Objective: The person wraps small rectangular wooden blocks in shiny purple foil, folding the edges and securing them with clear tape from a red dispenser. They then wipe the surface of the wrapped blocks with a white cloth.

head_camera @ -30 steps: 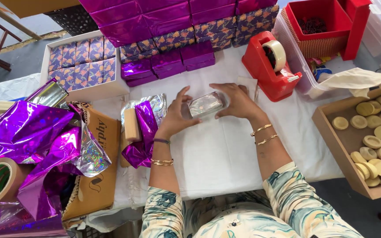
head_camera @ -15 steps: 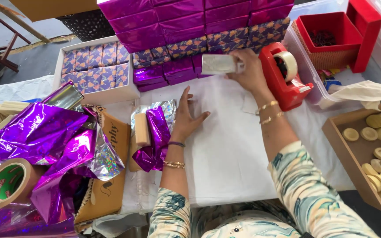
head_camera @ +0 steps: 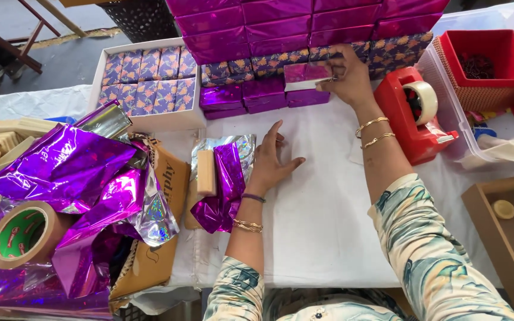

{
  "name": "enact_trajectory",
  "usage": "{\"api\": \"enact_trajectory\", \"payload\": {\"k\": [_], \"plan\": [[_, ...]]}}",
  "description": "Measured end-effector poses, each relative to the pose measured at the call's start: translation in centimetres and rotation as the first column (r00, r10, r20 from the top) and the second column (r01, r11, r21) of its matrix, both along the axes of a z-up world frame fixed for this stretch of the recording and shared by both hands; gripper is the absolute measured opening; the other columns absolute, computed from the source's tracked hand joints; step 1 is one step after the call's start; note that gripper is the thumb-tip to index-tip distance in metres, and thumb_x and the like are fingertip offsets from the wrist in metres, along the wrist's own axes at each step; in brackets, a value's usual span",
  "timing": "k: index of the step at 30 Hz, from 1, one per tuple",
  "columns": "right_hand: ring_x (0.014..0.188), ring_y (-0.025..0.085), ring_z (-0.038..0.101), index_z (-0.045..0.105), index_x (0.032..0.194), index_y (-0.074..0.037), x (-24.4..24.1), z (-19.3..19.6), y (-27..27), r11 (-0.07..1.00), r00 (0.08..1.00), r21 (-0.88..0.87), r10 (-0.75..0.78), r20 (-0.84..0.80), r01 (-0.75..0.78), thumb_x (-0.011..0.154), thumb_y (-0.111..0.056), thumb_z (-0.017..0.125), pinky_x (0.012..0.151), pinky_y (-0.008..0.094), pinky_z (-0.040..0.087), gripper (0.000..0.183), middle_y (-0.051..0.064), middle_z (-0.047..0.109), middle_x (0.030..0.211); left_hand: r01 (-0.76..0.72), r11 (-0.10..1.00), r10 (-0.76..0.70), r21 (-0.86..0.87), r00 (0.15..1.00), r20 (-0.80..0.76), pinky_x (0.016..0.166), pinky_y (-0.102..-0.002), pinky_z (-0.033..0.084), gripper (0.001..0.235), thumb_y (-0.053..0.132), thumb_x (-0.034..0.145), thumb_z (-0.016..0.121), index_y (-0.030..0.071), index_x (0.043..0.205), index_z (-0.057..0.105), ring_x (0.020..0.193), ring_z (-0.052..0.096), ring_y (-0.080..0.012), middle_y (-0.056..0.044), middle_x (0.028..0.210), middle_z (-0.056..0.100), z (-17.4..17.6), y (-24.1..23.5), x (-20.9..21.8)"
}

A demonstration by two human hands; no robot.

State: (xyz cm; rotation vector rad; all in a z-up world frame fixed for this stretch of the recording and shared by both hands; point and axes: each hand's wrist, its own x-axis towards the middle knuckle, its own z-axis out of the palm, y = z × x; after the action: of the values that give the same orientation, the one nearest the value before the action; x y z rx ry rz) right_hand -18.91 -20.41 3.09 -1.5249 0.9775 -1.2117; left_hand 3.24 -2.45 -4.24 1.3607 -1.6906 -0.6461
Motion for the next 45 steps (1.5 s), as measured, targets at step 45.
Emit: {"api": "enact_trajectory", "payload": {"k": [45], "plan": [[0.075,0.014,0.071,0.069,0.095,0.002,-6.2,-3.9,15.4,0.953,0.930,-0.238,-0.251,-0.268,0.188,0.092,0.001,0.072,0.068,0.028,0.054,0.005,0.010,0.074,0.083,-0.608,0.770,0.568,-0.193,0.517,0.640,0.088,-0.048,0.058,0.068,0.010,0.082,0.076,0.001,0.146,0.055,0.095,0.071,-0.0434,-0.023,0.107,0.070,2.2,8.7,11.4]]}}
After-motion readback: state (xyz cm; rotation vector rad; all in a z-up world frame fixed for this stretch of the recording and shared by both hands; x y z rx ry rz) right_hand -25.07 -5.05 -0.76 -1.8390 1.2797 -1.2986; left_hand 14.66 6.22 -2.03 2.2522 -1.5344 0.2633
